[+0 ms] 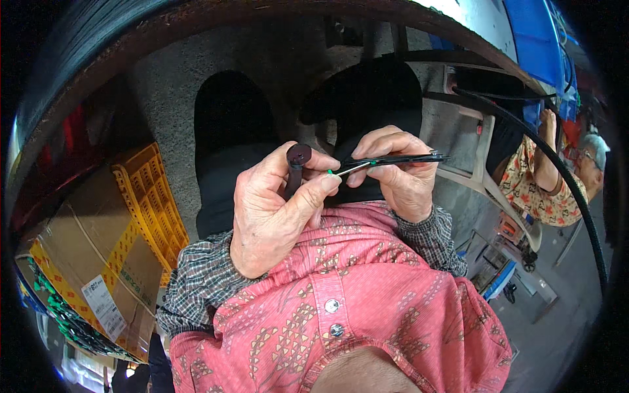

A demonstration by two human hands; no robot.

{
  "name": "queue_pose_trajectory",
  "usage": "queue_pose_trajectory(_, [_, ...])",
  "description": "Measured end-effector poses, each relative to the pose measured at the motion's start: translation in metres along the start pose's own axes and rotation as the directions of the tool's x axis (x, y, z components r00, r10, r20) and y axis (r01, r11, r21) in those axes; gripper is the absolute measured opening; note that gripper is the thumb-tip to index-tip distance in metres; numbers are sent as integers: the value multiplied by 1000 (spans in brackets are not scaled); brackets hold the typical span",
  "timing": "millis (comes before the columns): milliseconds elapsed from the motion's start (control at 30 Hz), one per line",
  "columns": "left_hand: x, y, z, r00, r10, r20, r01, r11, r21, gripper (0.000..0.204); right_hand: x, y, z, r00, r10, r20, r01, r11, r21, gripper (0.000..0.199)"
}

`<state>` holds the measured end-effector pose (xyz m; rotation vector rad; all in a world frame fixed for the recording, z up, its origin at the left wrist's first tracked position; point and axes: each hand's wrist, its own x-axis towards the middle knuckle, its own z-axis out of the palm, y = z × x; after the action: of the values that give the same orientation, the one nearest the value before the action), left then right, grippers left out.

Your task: The person assembles small black plastic components by hand, inserting green pins or smaller parts into them.

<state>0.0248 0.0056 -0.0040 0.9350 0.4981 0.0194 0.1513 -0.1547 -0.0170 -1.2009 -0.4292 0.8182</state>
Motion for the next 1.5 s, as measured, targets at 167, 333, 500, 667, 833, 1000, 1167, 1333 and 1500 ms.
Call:
queue_pose_trajectory(167, [1,1,1,1000,-19,-5,19,999,-27,20,0,0,-1,1000,-6,2,6,999,-31,17])
queue_pose_trajectory(333, [0,2,1,999,-47,-6,46,998,-41,19,-1,1,-2,999,-22,23,24,995,-99,17])
queue_pose_trajectory(500, [0,2,-1,998,-65,-3,65,997,-49,18,-1,-2,0,999,-21,35,25,992,-124,17])
queue_pose_trajectory(667, [0,5,-3,997,-75,-6,75,997,0,18,-2,-4,1,999,-15,33,21,984,-179,17])
queue_pose_trajectory(833, [0,3,-5,998,-59,6,59,998,10,17,-1,-6,1,998,-22,53,34,970,-240,17])
queue_pose_trajectory(1000, [0,1,-8,999,36,39,-39,994,107,17,-1,-8,4,998,-4,60,19,968,-251,16])
queue_pose_trajectory(1167, [-1,6,-9,993,97,72,-113,955,273,15,-1,-9,4,996,17,87,8,960,-278,15])
queue_pose_trajectory(1333, [0,1,-12,949,291,125,-314,818,482,13,-4,-8,6,988,136,77,-124,981,-148,15])
queue_pose_trajectory(1500, [2,2,-17,834,468,292,-538,573,619,21,-5,-10,8,961,270,66,-262,958,-114,14])
